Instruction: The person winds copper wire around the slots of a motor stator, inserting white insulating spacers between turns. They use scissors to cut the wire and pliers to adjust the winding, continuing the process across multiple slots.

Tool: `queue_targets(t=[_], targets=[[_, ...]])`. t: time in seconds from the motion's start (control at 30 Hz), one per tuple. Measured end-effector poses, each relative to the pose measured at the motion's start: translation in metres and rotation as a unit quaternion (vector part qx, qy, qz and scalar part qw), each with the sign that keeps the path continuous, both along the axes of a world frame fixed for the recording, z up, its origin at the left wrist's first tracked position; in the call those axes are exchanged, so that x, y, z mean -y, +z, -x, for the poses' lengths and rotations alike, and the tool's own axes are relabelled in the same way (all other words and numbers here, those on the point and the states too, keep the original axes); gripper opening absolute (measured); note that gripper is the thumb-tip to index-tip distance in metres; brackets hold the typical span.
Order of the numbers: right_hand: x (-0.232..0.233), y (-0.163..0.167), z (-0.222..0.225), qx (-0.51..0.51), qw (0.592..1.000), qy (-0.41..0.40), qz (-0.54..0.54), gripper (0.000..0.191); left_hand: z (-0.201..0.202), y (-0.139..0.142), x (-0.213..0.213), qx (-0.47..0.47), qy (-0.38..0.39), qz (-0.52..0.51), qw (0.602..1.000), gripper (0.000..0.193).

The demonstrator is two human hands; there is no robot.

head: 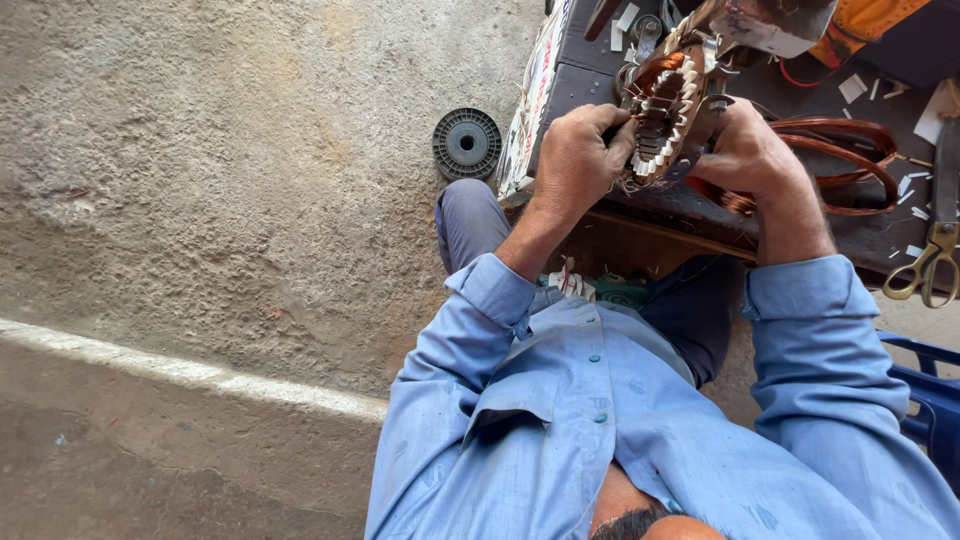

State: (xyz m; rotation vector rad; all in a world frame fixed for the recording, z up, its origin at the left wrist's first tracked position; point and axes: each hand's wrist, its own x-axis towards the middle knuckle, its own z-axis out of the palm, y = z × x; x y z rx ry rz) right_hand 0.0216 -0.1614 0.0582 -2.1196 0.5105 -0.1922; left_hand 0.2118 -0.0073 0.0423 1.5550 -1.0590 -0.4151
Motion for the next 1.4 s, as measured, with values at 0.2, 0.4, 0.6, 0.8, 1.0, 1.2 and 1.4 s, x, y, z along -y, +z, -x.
queue_targets(t=[0.2,0.4,0.6,0.8,1.0,1.2,1.4], targets=[[0.004,-0.016,0.008,0.016,0.998,-0.045,-0.027,0.027,0.007,-0.003,0.008,-0.068,-0.012,-0.052,0.996,0.016],[0.001,-0.026,0.008,0.067,0.994,-0.062,-0.067,0.027,0.014,-0.02,0.01,-0.099,-0.02,-0.013,0.995,0.016],[0.007,-0.04,0.017,0.082,0.993,-0.062,-0.053,0.023,0.01,-0.043,0.019,-0.202,-0.086,-0.028,0.975,0.022],[0.005,-0.055,0.023,0.074,0.989,-0.109,-0.074,0.028,0.006,-0.053,0.025,-0.388,-0.156,-0.052,0.907,0.026],[0.008,-0.054,0.024,0.05,0.99,-0.112,-0.064,0.031,0.013,-0.051,0.021,-0.334,-0.121,-0.024,0.934,0.025],[0.01,-0.048,0.019,0.016,0.993,-0.106,-0.043,0.027,0.025,-0.048,0.016,-0.323,-0.075,-0.042,0.943,0.026],[0.01,-0.05,0.023,0.033,0.996,-0.075,-0.046,0.029,0.032,-0.064,0.018,-0.573,-0.126,0.011,0.809,0.025]])
